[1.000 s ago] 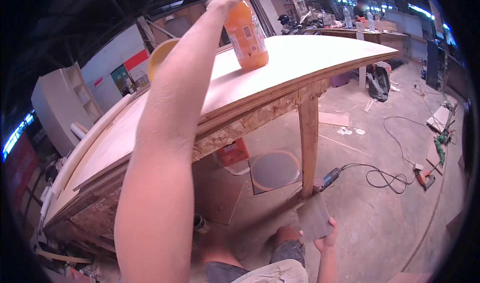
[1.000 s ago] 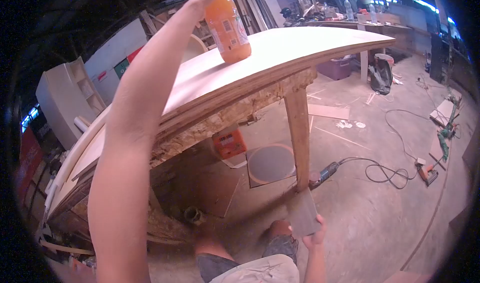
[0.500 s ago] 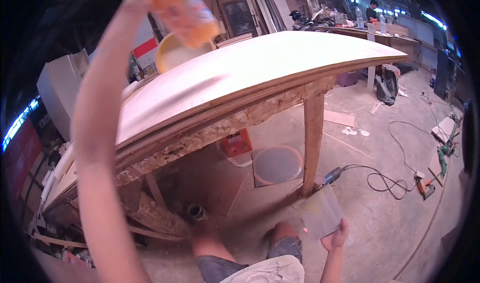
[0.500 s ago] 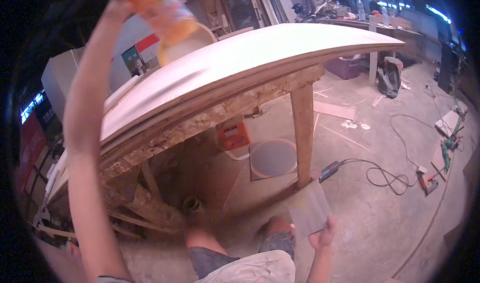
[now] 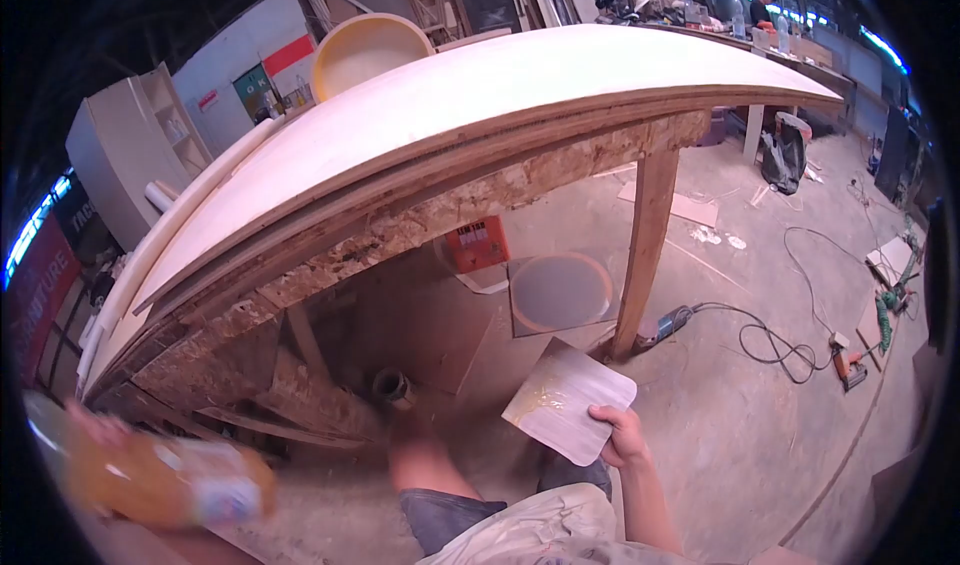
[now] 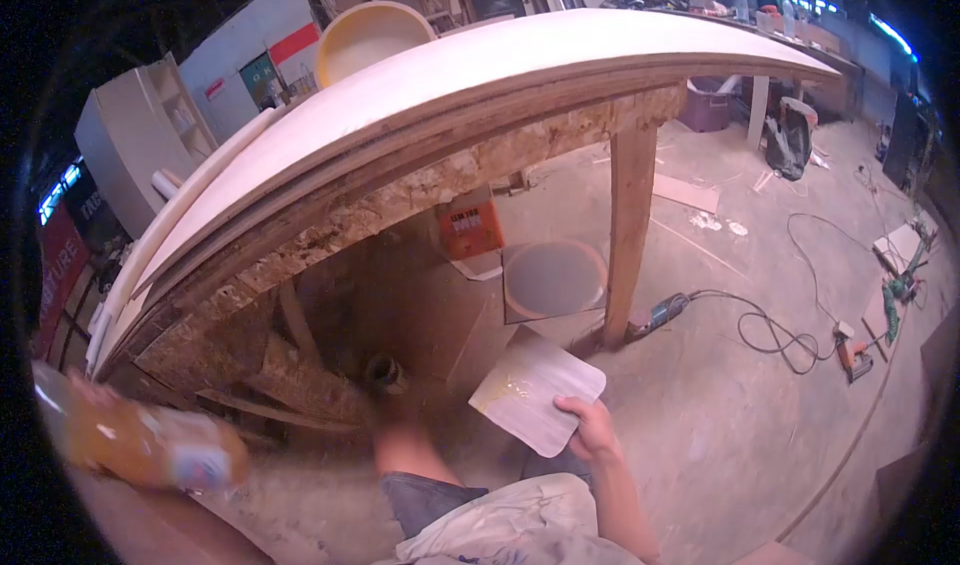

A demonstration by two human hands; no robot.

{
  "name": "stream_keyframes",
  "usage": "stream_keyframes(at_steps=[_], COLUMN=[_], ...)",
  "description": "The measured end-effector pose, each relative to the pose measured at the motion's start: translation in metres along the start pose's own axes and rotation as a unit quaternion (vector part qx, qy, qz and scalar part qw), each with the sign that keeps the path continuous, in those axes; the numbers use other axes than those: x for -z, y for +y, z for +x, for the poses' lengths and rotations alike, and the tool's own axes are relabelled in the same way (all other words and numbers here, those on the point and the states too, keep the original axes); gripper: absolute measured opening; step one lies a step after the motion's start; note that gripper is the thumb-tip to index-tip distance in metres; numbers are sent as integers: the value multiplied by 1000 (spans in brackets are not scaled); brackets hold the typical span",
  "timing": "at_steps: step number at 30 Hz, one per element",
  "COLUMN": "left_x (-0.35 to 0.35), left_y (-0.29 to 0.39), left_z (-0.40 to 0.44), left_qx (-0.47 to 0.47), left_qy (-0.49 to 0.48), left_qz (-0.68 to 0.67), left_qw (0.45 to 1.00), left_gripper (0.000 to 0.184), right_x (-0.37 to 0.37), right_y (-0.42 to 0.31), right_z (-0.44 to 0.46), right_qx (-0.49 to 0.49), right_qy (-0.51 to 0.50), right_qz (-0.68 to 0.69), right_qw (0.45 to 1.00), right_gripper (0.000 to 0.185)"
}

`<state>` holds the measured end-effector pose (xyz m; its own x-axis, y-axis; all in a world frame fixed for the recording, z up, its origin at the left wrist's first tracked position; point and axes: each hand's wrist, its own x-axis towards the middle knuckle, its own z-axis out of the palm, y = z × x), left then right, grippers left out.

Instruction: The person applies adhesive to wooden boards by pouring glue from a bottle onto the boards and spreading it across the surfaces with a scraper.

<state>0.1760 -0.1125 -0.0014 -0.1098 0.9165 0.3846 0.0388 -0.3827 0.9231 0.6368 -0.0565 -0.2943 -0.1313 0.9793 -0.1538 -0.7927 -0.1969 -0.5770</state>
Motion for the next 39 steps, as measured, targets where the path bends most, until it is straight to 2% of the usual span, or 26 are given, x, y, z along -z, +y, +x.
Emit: stream_keyframes(at_steps=[3, 6, 8, 10, 11, 12, 13, 14, 15, 17, 21, 26, 32, 35, 39], left_x=[12, 13, 9, -3, -4, -35, -56, -60, -67, -67, -80, -88, -103, -99, -104], left_y=[-60, -101, -115, -120, -122, -110, -105, -113, -115, -137, -143, -157, -150, -152, -148], left_z=[-51, -71, -59, -25, 2, 21, 43, 52, 63, 81, 93, 95, 99, 100, 101], left_qx=[74, 136, 169, 185, 187, 94, 132, 161, 177, 221, 253, 278, 333, 319, 318], left_qy=[13, -20, -93, -215, -330, -373, -472, -510, -549, -607, -652, -696, -673, -673, -676], left_qz=[-70, -105, -94, -19, 100, 189, 207, 260, 283, 305, 379, 440, 475, 472, 488], left_qw=[995, 985, 977, 959, 920, 903, 847, 804, 766, 700, 606, 495, 459, 471, 451], left_gripper=[103, 103, 103, 102, 105, 86, 72, 61, 57, 60, 54, 51, 44, 41, 42], right_x=[-15, -19, -24, -29, -32, -37, -42, -44, -45, -44, -54, -47, -59, -63, -59], right_y=[10, 21, 24, 30, 35, 36, 37, 42, 46, 52, 56, 70, 66, 64, 63], right_z=[-2, -9, -15, -19, -22, -25, -27, -31, -33, -36, -43, -42, -41, -40, -39], right_qx=[6, -11, -44, -25, -19, -29, -42, -56, -68, -81, -64, -94, -136, -140, -137], right_qy=[16, 18, -18, -20, -21, -24, -26, -28, -32, -45, -54, -37, -60, -76, -92], right_qz=[-11, 2, 47, -24, -57, -58, -57, -56, -52, -49, -38, -61, -83, -88, -107], right_qw=[1000, 1000, 998, 999, 998, 998, 997, 996, 996, 994, 996, 993, 985, 983, 980], right_gripper=[51, 53, 56, 57, 57, 57, 57, 58, 58, 58, 56, 55, 56, 57, 58])
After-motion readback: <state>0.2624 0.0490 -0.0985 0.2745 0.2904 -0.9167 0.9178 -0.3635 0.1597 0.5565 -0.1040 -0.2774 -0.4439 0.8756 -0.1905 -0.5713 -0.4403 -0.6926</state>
